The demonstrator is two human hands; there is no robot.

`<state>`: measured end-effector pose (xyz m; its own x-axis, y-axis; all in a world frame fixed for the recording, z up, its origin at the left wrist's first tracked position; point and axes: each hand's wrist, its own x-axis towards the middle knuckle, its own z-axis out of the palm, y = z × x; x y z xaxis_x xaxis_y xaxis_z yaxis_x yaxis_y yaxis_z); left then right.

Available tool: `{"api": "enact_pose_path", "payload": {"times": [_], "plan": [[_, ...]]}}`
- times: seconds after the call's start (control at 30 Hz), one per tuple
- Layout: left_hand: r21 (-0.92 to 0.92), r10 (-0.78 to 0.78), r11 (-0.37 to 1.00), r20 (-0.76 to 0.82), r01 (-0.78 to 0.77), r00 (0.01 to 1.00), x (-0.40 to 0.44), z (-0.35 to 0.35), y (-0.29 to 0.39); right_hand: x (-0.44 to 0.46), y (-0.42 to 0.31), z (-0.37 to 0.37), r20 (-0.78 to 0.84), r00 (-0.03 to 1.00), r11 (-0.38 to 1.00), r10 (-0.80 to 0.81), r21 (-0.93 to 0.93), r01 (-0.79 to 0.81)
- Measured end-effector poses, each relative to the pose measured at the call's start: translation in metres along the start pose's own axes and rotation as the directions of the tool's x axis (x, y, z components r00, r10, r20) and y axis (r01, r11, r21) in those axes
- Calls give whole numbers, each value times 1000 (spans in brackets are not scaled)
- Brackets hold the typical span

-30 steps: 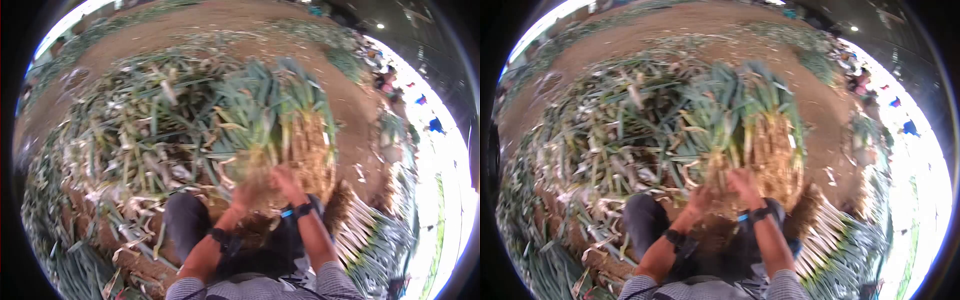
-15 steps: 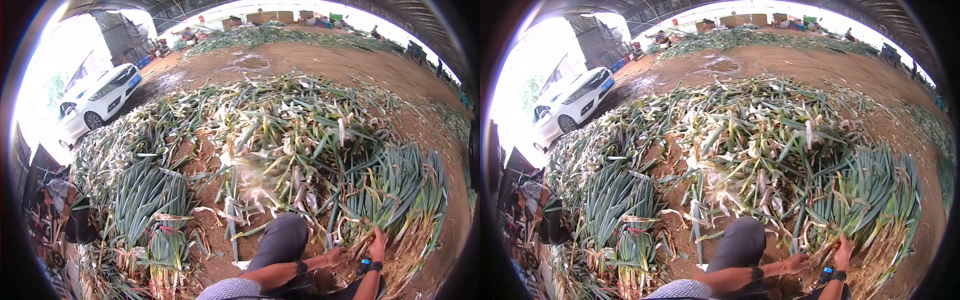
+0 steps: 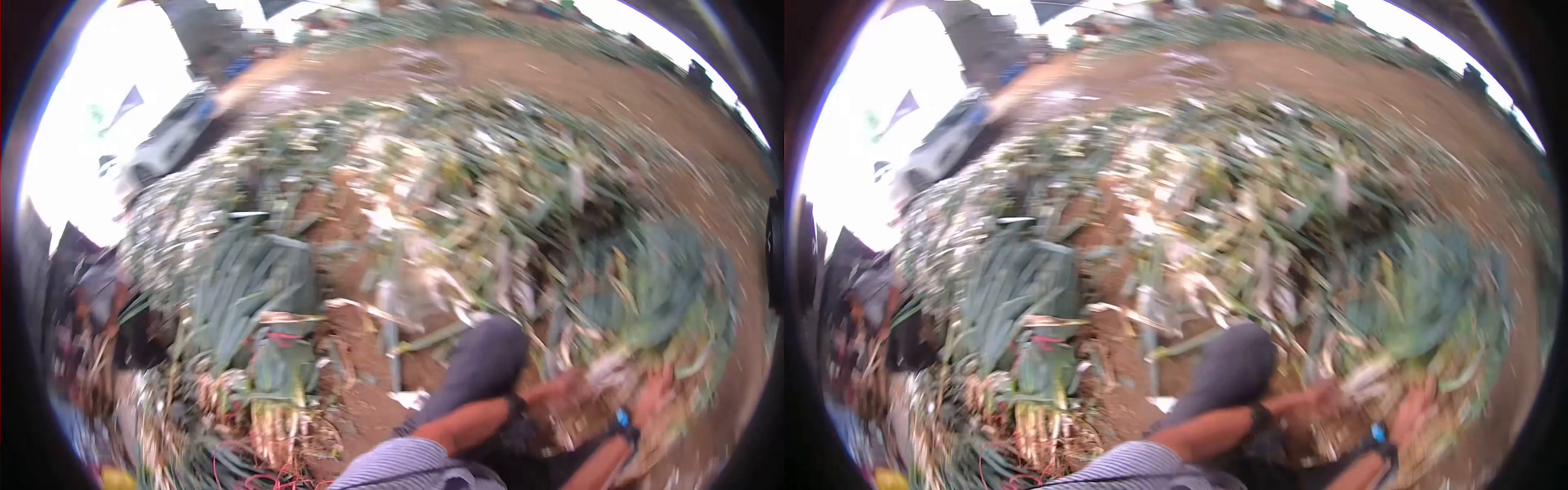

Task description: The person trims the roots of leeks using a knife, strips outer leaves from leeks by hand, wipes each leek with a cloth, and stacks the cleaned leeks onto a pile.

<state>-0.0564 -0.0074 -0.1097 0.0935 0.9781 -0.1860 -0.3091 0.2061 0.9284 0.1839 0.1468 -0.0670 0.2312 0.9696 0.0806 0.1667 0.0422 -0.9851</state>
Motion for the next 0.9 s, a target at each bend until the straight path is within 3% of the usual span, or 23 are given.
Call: {"api": "enact_pose_path", "payload": {"times": [0.07,0.1,0.13,0.17,0.2,0.27,0.3,0.33,0.4,0.47,0.5,0.57,0.67,0.73,0.77,0.87,0.9], "plan": [[269,-27,963,1,26,1000,-29,-4,36,16,1,-67,-150,961,952,-231,-237,192],[336,-52,940,-9,52,999,-37,-7,49,30,-11,-88,-172,886,825,-430,-473,308],[358,-76,931,-14,76,997,-44,-12,70,46,-30,-92,-84,760,555,-645,-736,389],[388,-138,909,-61,151,988,-28,-11,48,65,-63,-73,71,644,269,-762,-870,414],[216,-200,957,-3,195,980,-13,-14,35,91,-99,-74,238,609,25,-756,-920,391],[80,-195,977,-60,199,979,-14,-8,32,91,-172,-9,452,583,326,-675,-526,785],[27,-199,979,-35,200,979,-14,-7,33,48,-236,41,416,802,873,-428,-39,486],[-25,-204,979,-13,204,979,-15,-6,35,44,-256,66,585,792,984,-175,114,134],[-83,-207,974,36,209,978,-21,-1,44,22,-260,80,746,665,980,-16,-121,160],[-89,-190,977,74,196,979,-29,-2,61,6,-226,76,534,840,924,-98,-264,276],[-71,-123,989,81,128,989,-33,-2,62,14,-186,61,517,850,954,-105,-189,233],[-77,-6,997,129,16,992,-37,-5,73,11,-124,41,330,931,987,154,0,-163],[54,77,995,158,-87,984,-51,1,70,5,-94,21,399,888,848,229,365,-383],[191,164,963,142,-189,976,-55,10,60,8,-100,18,407,905,836,126,447,-318],[376,208,889,181,-263,961,-48,6,31,12,-94,17,383,920,861,89,435,-264],[496,340,776,192,-390,921,-39,17,6,4,-98,13,330,943,866,42,458,-199],[579,232,750,222,-320,947,-33,16,9,-2,-106,11,339,940,857,40,473,-206]]}}
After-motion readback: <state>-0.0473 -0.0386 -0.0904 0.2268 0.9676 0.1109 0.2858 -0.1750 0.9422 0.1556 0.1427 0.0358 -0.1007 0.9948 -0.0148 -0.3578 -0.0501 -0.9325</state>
